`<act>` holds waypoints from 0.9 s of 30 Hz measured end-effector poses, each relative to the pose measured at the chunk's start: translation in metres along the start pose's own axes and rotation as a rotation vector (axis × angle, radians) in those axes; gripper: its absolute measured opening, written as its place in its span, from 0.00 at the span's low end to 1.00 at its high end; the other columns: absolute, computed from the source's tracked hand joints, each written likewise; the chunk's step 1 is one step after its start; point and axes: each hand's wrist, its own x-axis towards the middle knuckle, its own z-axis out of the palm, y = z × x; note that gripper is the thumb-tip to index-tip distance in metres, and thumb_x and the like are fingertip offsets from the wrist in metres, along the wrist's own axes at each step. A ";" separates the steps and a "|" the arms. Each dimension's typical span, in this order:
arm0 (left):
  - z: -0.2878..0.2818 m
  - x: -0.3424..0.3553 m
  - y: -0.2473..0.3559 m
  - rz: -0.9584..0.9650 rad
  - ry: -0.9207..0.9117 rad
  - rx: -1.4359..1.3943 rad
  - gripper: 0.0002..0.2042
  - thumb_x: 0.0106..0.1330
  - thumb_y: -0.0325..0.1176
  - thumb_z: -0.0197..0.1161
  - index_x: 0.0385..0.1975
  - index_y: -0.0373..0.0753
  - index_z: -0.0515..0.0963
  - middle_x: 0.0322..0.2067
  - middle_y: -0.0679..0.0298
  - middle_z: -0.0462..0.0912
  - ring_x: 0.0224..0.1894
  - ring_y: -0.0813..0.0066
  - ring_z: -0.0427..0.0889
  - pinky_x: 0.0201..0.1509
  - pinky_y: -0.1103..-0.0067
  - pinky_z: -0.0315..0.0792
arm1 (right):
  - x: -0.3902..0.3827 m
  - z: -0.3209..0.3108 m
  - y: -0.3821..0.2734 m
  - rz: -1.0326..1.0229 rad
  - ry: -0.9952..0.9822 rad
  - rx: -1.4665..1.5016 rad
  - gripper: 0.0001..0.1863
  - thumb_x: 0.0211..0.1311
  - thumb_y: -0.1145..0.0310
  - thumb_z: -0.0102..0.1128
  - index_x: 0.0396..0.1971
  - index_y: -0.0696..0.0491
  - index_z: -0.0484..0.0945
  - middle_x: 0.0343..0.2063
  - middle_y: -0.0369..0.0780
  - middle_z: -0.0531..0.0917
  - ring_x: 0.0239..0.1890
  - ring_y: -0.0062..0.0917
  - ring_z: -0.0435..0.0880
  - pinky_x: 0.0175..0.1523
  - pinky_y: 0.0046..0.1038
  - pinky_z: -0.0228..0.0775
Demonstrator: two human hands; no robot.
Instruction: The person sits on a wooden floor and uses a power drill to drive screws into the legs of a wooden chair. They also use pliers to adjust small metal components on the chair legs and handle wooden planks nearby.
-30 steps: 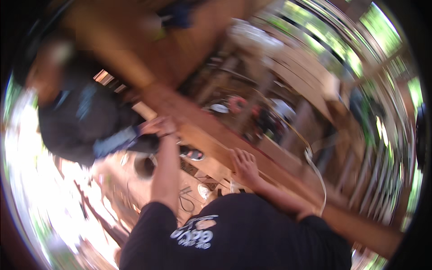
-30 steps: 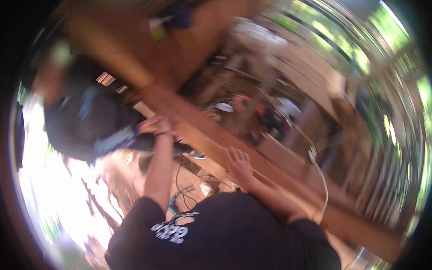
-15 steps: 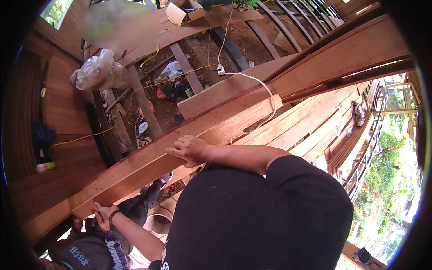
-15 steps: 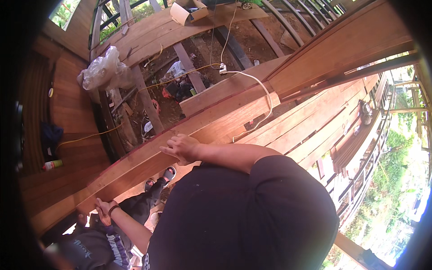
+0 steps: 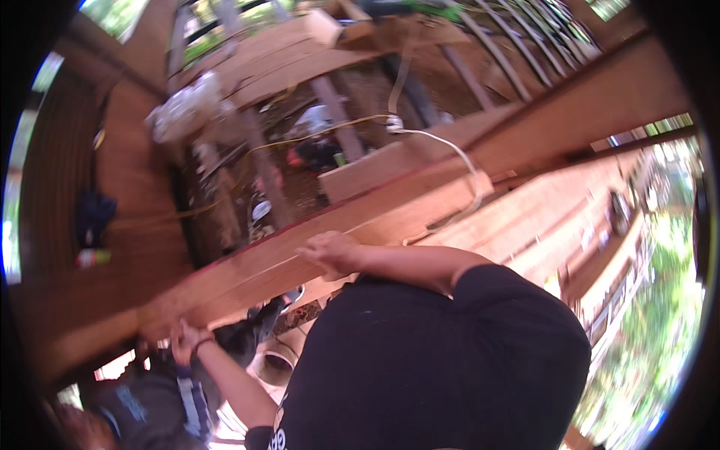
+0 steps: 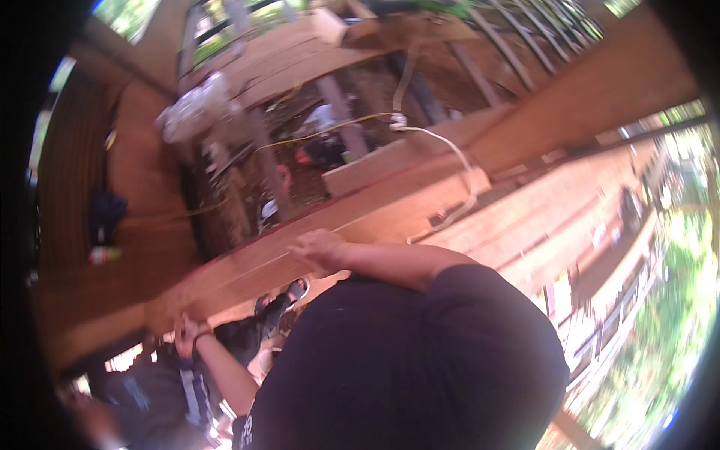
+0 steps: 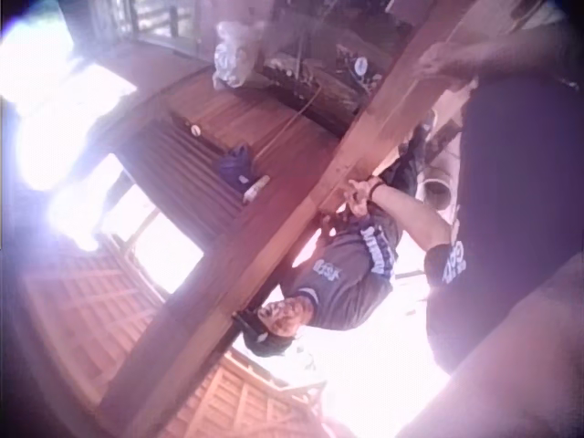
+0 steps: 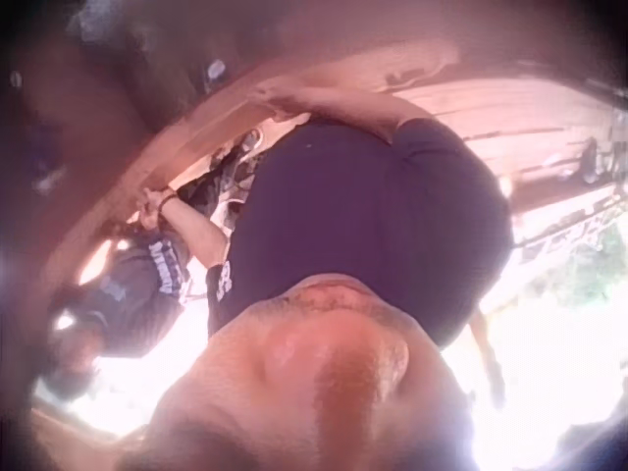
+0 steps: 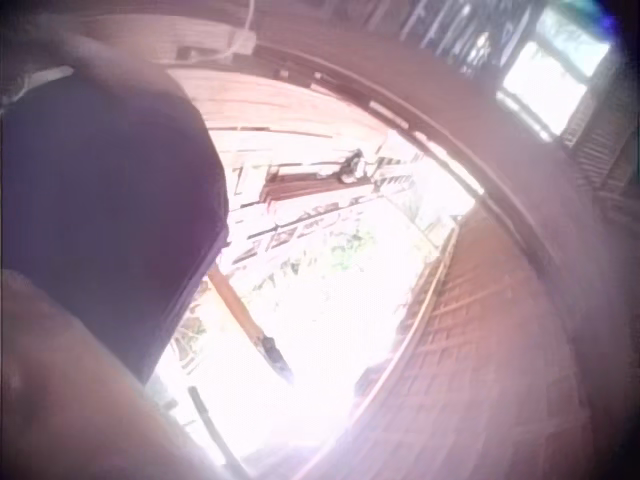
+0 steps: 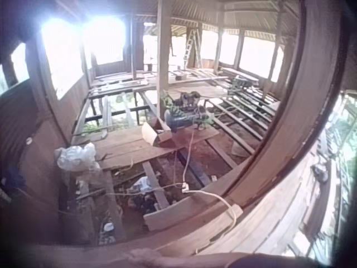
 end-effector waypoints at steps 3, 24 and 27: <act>0.016 -0.025 -0.011 0.014 -0.268 -0.113 0.18 0.72 0.40 0.52 0.56 0.38 0.72 0.52 0.60 0.79 0.56 0.64 0.77 0.64 0.67 0.69 | 0.013 -0.002 -0.005 -0.095 0.113 0.020 0.34 0.35 0.65 0.68 0.50 0.57 0.74 0.36 0.46 0.79 0.40 0.41 0.81 0.43 0.39 0.76; -0.104 -0.526 -0.445 -0.674 0.921 0.063 0.12 0.59 0.37 0.61 0.34 0.36 0.85 0.33 0.50 0.86 0.37 0.58 0.86 0.42 0.67 0.78 | 0.093 -0.006 -0.095 -0.846 -0.219 -0.081 0.27 0.56 0.68 0.66 0.56 0.60 0.71 0.52 0.52 0.76 0.56 0.48 0.74 0.60 0.46 0.66; -0.084 -0.583 -0.507 -0.835 0.925 -0.243 0.12 0.63 0.37 0.61 0.38 0.36 0.82 0.33 0.57 0.86 0.32 0.67 0.85 0.34 0.71 0.78 | 0.094 0.016 -0.169 -0.986 -0.407 0.163 0.08 0.66 0.72 0.57 0.40 0.59 0.80 0.37 0.48 0.83 0.39 0.43 0.82 0.45 0.40 0.74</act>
